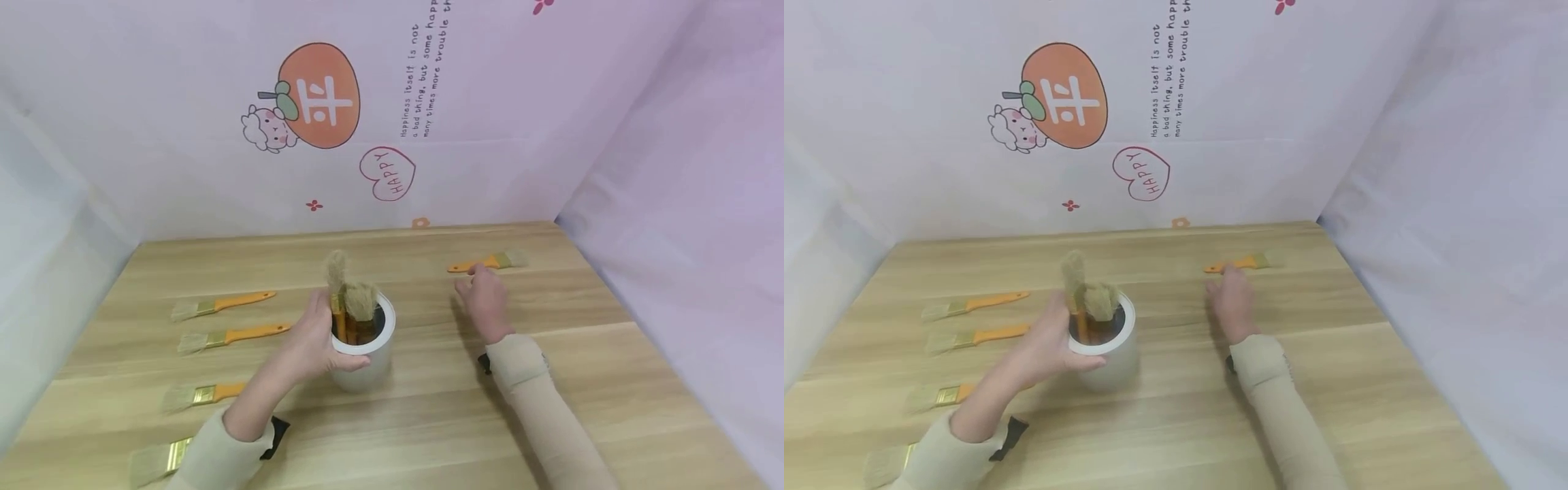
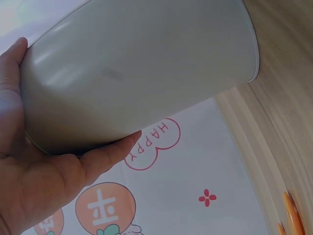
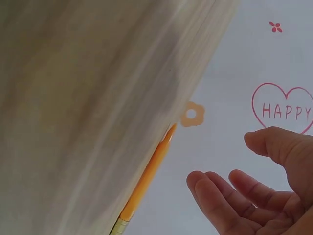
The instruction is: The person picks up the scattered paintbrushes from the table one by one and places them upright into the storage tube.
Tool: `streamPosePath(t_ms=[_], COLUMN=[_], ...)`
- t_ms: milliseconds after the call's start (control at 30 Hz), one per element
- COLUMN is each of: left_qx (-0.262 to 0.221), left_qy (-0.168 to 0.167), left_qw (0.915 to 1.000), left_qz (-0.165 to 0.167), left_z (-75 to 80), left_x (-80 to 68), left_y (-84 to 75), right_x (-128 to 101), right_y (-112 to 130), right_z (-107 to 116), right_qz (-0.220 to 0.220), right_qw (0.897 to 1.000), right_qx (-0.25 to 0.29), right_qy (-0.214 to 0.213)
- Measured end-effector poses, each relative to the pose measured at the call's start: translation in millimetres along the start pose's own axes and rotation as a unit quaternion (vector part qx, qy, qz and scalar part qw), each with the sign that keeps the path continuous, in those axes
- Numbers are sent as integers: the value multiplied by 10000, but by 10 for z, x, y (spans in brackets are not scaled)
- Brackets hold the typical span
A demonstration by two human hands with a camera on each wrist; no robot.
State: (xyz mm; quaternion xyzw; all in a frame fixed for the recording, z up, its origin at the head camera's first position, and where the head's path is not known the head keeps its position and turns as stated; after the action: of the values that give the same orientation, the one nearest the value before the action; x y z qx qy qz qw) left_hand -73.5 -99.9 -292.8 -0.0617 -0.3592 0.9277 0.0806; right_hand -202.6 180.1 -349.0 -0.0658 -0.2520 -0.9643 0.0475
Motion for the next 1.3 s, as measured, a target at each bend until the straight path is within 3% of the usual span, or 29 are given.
streamPosePath(t_ms=[467, 767, 900, 1000, 1133, 1300], left_qx=[-307, -296, -254, -251, -190, -169], left_qy=[-171, -40, -62, -73, -128, -165], left_qw=[9993, 9994, 9996, 9996, 9993, 9992], left_qz=[-149, -146, -91, -120, -291, -323], left_z=[-45, -58, -57, -62, -65, -77], left_x=[5, 12, -4, -12, 6, 13], left_y=[-23, -44, -43, -42, -45, -21], right_x=[230, 334, 405, 440, 479, 499], right_y=[-139, -230, -277, -285, -264, -265], right_z=[1, -33, -113, -159, -165, -197], right_qz=[-422, -671, -800, -632, -151, -57], right_qw=[9981, 9965, 9925, 9908, 9910, 9778], right_qx=[-205, 33, -44, -258, -806, -1618], right_qy=[393, 503, 920, 1170, 1055, 1330])
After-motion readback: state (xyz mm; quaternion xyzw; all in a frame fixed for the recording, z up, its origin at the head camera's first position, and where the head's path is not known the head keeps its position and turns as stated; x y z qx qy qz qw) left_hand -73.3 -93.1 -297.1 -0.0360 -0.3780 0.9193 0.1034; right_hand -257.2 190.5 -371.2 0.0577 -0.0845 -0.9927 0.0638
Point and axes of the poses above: each hand's wrist, its own x-axis towards the middle knuckle, its own z-axis out of the back of the hand, y = z × x, the point moved 1 cm from there along x, towards the middle knuckle, and after that the axes turned 3 degrees about y, right-handed, at the moved point
